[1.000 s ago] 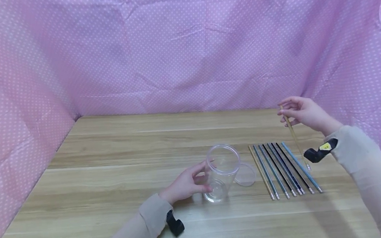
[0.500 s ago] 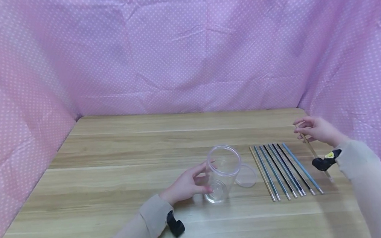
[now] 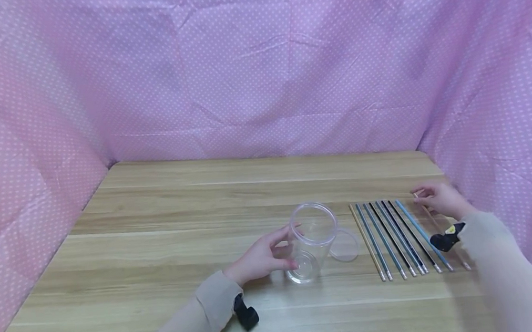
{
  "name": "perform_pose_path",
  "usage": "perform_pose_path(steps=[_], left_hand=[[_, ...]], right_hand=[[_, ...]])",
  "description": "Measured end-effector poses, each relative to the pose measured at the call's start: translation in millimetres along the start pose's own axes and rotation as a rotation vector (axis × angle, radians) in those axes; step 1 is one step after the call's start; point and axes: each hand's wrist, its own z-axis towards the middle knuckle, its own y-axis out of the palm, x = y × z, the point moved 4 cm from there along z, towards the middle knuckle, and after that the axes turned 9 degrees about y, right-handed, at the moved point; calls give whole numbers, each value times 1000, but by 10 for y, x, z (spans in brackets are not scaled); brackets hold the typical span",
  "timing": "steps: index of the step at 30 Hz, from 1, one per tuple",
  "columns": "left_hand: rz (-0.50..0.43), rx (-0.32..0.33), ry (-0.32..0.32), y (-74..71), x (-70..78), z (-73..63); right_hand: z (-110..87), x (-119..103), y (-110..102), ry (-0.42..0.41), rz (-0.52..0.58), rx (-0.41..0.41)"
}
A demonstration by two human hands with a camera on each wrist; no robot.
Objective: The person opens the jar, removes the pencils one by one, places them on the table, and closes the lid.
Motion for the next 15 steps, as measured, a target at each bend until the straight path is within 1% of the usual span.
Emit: perform_pose_path(steps=[3, 9, 12, 15], left_hand=[[-2, 1, -1, 2, -8, 2], [-10, 4, 1, 2, -19, 1], [-7, 2, 1, 1, -22, 3], [-1, -1, 2, 1, -25, 8]], right_hand=[[12, 22, 49, -7, -29, 8], [14, -19, 101, -39, -77, 7], [27, -6, 131, -43, -77, -4], [47, 19, 156, -47, -75, 3]])
